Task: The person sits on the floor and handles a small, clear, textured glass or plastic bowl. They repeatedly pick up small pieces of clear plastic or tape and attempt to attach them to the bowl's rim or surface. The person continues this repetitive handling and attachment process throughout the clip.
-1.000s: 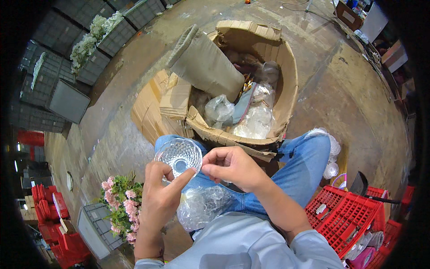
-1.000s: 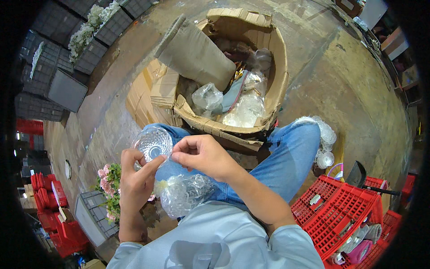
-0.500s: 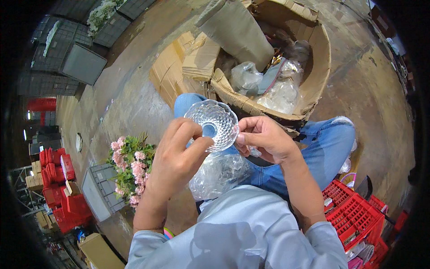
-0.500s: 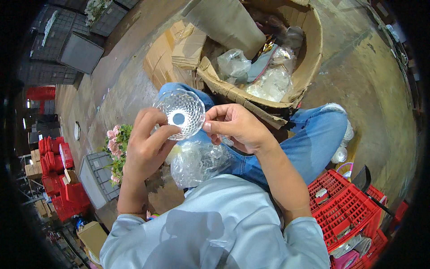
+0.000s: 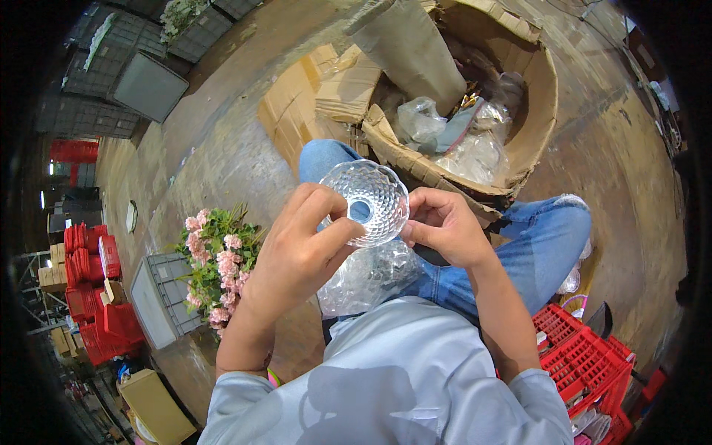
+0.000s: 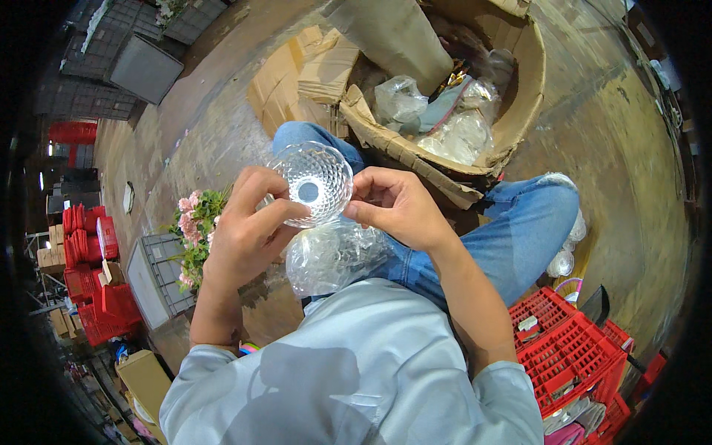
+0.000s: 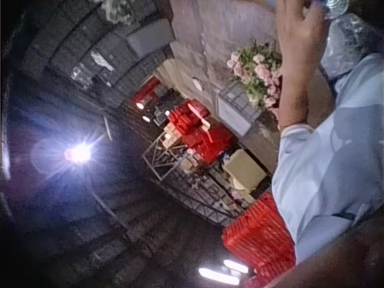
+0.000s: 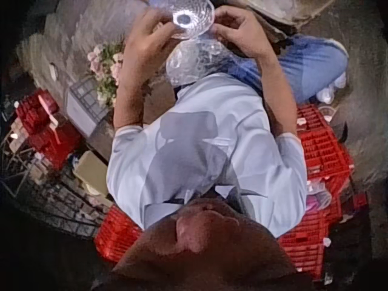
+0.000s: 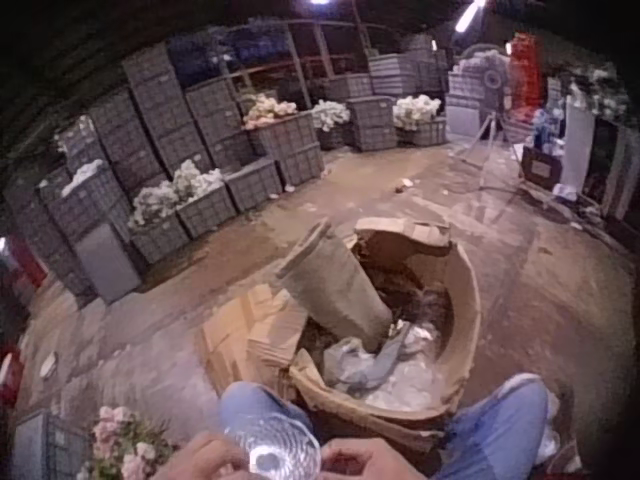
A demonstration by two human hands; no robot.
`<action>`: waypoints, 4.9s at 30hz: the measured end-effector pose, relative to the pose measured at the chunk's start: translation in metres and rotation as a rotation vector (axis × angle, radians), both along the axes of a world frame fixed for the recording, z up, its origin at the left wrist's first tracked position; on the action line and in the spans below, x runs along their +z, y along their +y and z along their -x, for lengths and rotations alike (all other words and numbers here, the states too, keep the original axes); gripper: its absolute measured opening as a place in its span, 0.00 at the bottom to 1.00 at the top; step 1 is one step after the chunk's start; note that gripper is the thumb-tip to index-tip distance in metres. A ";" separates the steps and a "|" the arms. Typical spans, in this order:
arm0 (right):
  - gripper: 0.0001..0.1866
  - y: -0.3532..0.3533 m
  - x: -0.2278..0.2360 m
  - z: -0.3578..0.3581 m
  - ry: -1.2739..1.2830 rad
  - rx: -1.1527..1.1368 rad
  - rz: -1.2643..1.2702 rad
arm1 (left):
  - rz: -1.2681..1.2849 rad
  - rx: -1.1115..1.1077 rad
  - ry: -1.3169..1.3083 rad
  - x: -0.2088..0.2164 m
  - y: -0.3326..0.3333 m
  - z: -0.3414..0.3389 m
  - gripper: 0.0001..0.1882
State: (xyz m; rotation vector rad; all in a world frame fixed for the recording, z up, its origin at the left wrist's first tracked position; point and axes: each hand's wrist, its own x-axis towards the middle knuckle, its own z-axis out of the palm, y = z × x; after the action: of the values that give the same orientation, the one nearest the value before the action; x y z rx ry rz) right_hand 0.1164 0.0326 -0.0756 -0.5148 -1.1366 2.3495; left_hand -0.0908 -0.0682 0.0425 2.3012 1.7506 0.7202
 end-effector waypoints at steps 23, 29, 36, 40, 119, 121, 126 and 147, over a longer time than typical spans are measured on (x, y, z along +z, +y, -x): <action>0.14 -0.017 -0.009 -0.008 -0.327 -0.420 -1.228 | 0.143 0.258 -0.180 0.002 -0.017 0.020 0.15; 0.12 -0.052 -0.027 -0.010 -0.388 0.217 -1.632 | 0.196 0.416 -0.546 0.001 -0.017 0.045 0.15; 0.09 -0.054 -0.029 -0.007 -0.368 0.351 -1.706 | 0.268 0.416 -0.847 0.015 -0.013 0.047 0.17; 0.12 -0.053 -0.035 -0.009 -0.278 0.284 -1.569 | 0.248 0.378 -0.919 0.012 -0.009 0.045 0.16; 0.10 0.033 0.096 -0.061 -0.372 -0.156 -0.361 | -0.385 0.236 -0.485 -0.003 0.022 -0.020 0.24; 0.10 0.032 0.079 -0.062 -0.240 -0.191 -0.227 | -0.376 0.208 -0.450 0.000 0.024 -0.023 0.25; 0.11 0.031 0.071 -0.064 -0.035 -0.177 -0.063 | -0.382 0.140 -0.445 -0.003 0.027 -0.030 0.26; 0.11 0.021 0.082 -0.058 -0.103 -0.294 -0.152 | -0.283 0.111 -0.407 -0.006 0.027 -0.042 0.27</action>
State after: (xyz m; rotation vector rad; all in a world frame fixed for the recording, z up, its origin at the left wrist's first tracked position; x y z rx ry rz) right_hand 0.1748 0.0538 0.0064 -0.7026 -1.1859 1.9888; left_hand -0.0484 -0.0416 0.0365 2.0273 1.6764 1.4236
